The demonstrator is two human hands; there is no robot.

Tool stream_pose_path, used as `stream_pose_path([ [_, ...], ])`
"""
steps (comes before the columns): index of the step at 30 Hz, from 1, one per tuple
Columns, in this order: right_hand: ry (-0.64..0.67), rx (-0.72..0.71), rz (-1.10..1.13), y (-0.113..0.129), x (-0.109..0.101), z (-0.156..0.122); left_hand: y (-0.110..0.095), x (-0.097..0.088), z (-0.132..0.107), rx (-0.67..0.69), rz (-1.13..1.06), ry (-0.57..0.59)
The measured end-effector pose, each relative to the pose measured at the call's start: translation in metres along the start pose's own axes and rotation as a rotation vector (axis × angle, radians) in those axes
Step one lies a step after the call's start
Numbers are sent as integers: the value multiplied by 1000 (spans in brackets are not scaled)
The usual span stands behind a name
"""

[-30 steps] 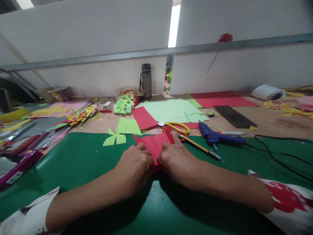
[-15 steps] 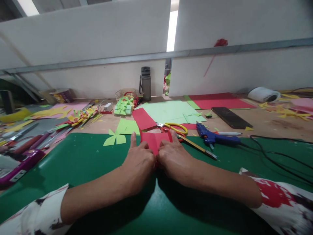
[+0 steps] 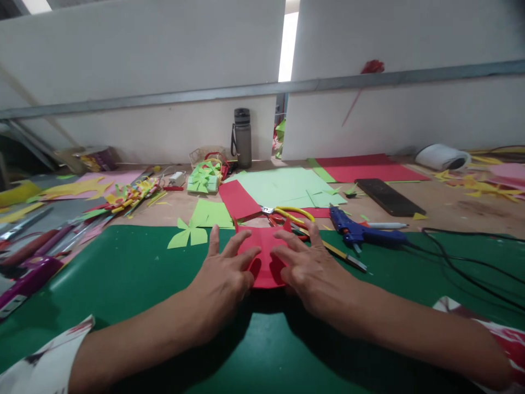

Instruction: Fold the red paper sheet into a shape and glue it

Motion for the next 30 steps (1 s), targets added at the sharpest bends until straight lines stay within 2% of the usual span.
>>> stream_pose_path([
  [5, -5, -3, 31, -8, 3, -5, 9, 3, -6, 74, 73, 11],
  [10, -18, -24, 37, -13, 1, -5, 17, 7, -9, 90, 91, -43],
  [14, -56, -53, 68, -17, 3, -4, 19, 8, -8, 154, 90, -96],
  [18, -84, -81, 104, -16, 4, -5, 24, 13, -6, 168, 104, -67],
  [22, -86, -77, 112, -11, -3, -8, 29, 17, -5, 212, 68, -86],
  [26, -42, -77, 170, -10, -9, -8, 31, 10, -7, 179, -10, -31],
  [30, 32, -32, 239, -9, -4, -8, 20, -3, -13, 157, -146, 105],
])
Point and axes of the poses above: each hand's wrist, its own z-axis towards the middle knuckle, its own x-axis out of the palm, y = z × x, the point moved 4 cm from there along z, towards the middle knuckle, and after that the axes turned 9 degrees about y, right-handed, at the moved point
